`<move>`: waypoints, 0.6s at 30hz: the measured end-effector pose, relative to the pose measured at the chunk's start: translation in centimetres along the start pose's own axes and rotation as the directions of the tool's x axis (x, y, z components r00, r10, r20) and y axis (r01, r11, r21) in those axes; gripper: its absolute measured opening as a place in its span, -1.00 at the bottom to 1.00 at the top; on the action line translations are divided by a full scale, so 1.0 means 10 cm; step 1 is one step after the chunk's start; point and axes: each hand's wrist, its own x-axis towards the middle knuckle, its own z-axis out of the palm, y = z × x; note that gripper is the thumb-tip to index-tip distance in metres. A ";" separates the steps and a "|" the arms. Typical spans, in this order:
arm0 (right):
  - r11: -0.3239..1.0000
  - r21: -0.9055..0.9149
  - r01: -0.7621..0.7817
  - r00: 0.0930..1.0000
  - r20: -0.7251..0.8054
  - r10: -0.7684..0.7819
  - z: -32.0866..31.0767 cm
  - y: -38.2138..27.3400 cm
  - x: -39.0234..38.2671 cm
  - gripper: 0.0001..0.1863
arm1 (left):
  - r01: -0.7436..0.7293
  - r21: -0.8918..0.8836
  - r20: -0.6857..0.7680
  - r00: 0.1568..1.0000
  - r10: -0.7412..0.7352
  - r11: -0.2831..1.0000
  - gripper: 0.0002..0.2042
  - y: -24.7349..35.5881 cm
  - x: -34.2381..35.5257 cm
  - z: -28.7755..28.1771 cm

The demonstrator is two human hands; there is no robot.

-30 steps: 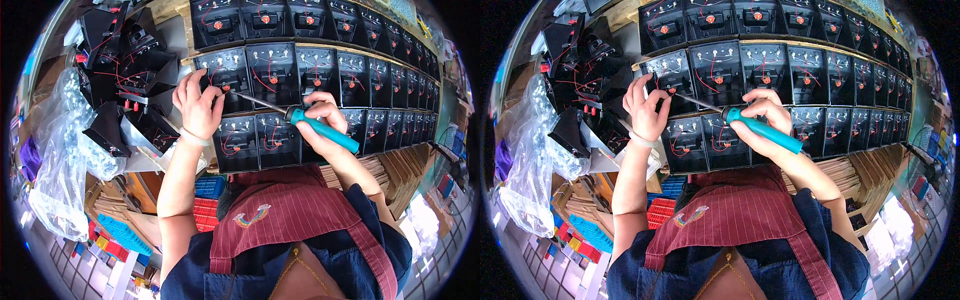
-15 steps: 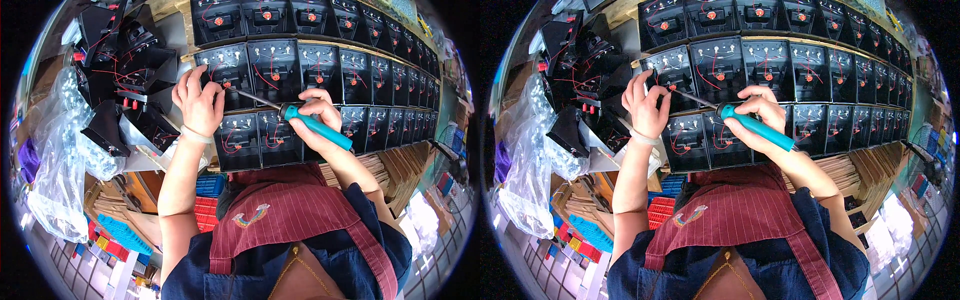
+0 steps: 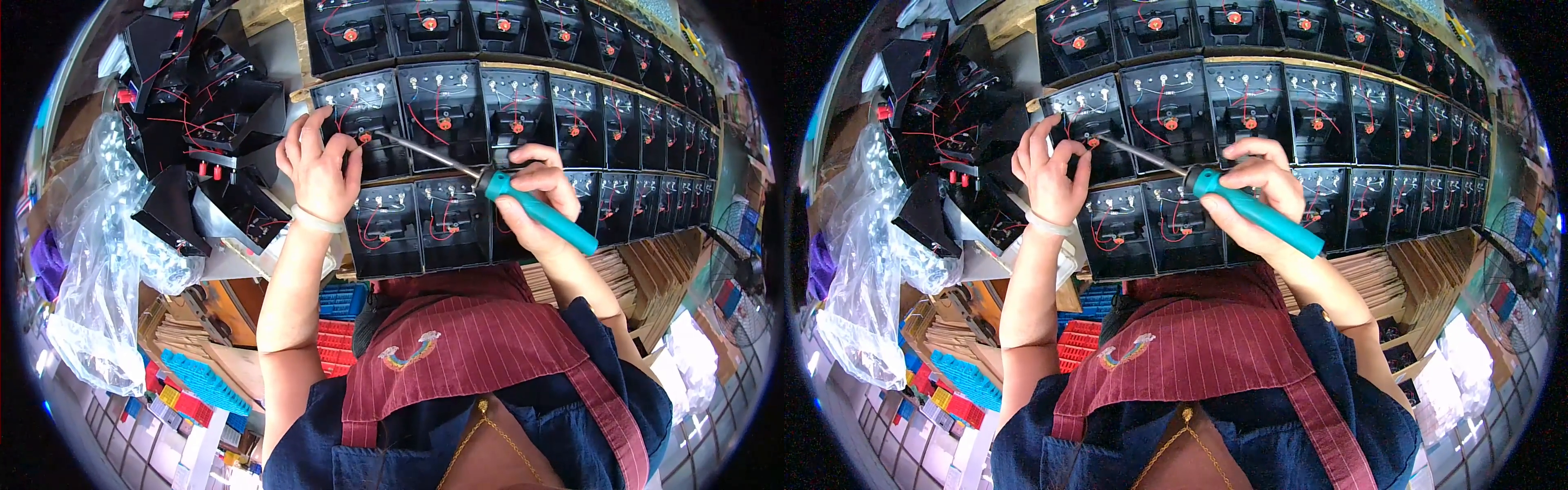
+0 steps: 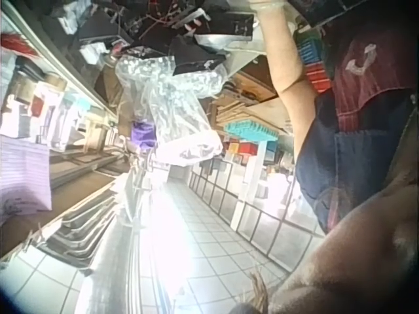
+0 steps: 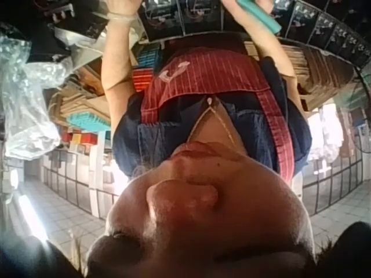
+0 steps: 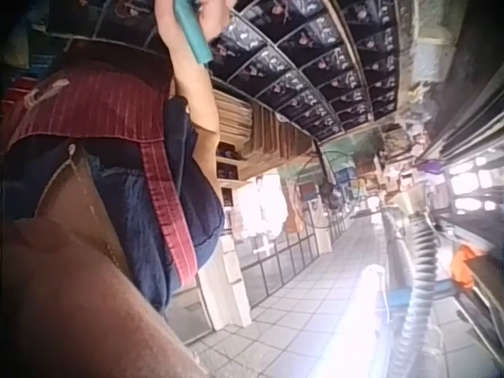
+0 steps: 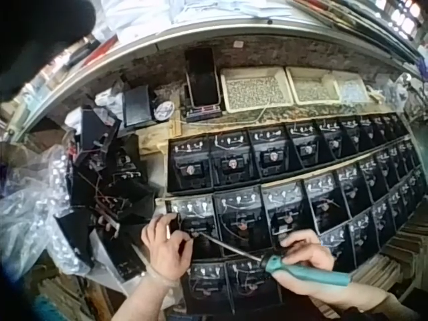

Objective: Soldering wires to analog meters on an assembly workbench.

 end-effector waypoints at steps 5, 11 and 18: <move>0.999 0.046 -0.025 0.993 -0.114 0.031 -0.22 -0.09 -0.02 -0.70 | -0.008 0.001 0.018 1.000 0.008 1.000 -0.90 0.01 0.02 -0.01; 0.999 0.038 -0.031 0.981 -0.189 0.037 -0.48 -0.06 -0.11 -0.70 | -0.008 0.062 0.041 0.999 0.005 0.998 -0.88 0.06 0.07 -0.04; 0.997 0.042 -0.063 0.961 -0.266 0.072 -0.73 -0.05 -0.19 -0.70 | -0.143 0.010 -0.065 0.988 0.144 0.990 -0.81 0.44 0.30 -0.06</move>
